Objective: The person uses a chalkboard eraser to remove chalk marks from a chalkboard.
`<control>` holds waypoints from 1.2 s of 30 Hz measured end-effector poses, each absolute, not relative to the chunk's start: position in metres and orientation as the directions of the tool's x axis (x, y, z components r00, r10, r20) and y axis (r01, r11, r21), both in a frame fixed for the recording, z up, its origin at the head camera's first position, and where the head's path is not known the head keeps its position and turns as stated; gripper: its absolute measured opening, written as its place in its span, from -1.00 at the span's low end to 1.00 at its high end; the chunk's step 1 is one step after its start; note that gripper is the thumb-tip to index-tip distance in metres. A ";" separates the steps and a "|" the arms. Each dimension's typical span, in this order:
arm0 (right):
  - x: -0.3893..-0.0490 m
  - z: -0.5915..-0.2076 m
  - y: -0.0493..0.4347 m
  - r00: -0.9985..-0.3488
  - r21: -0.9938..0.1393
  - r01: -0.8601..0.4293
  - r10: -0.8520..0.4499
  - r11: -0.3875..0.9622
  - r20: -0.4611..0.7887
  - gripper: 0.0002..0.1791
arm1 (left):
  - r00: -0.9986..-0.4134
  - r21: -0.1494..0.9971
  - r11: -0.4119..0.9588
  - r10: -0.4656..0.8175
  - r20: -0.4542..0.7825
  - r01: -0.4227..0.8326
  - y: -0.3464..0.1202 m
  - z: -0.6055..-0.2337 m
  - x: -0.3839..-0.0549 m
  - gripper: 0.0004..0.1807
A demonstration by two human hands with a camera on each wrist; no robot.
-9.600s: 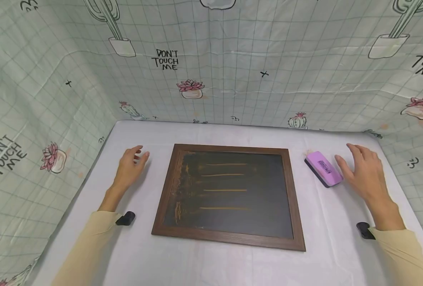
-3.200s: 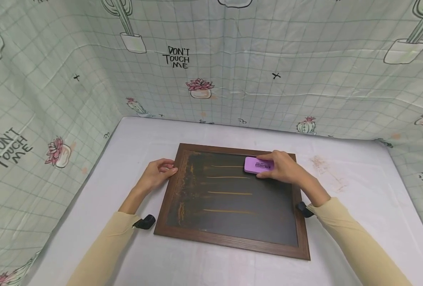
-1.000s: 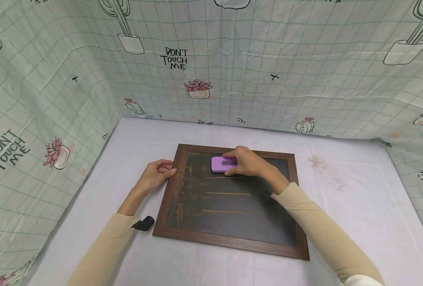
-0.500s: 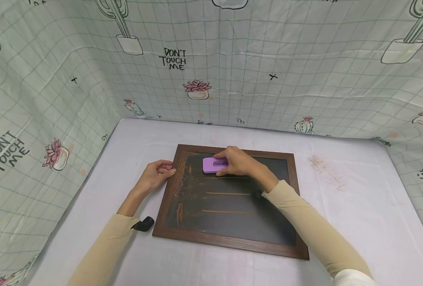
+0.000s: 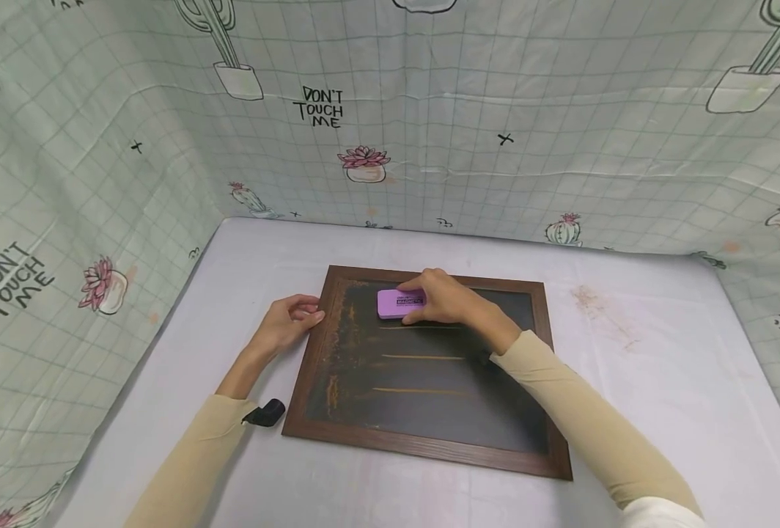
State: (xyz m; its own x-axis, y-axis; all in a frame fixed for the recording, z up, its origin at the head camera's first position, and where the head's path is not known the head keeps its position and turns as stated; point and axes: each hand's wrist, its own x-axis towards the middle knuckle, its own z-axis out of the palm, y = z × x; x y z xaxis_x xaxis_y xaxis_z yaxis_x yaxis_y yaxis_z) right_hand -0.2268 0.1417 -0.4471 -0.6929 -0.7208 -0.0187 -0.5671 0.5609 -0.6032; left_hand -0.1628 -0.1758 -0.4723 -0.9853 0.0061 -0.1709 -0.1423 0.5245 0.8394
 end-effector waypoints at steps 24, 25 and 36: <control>-0.222 -0.448 0.178 -0.758 -0.568 -0.526 -0.652 0.633 -0.024 -0.31 | -0.986 0.848 0.513 0.014 -0.167 -0.137 -0.177 -0.471 -0.162 -0.61; -0.221 -0.448 0.180 -0.761 -0.565 -0.525 -0.648 0.637 -0.024 -0.31 | -0.986 0.847 0.513 0.014 -0.167 -0.137 -0.177 -0.471 -0.162 -0.61; -0.212 -0.444 0.200 -0.787 -0.551 -0.511 -0.617 0.660 -0.009 -0.32 | -0.984 0.848 0.510 0.010 -0.176 -0.146 -0.177 -0.470 -0.161 -0.60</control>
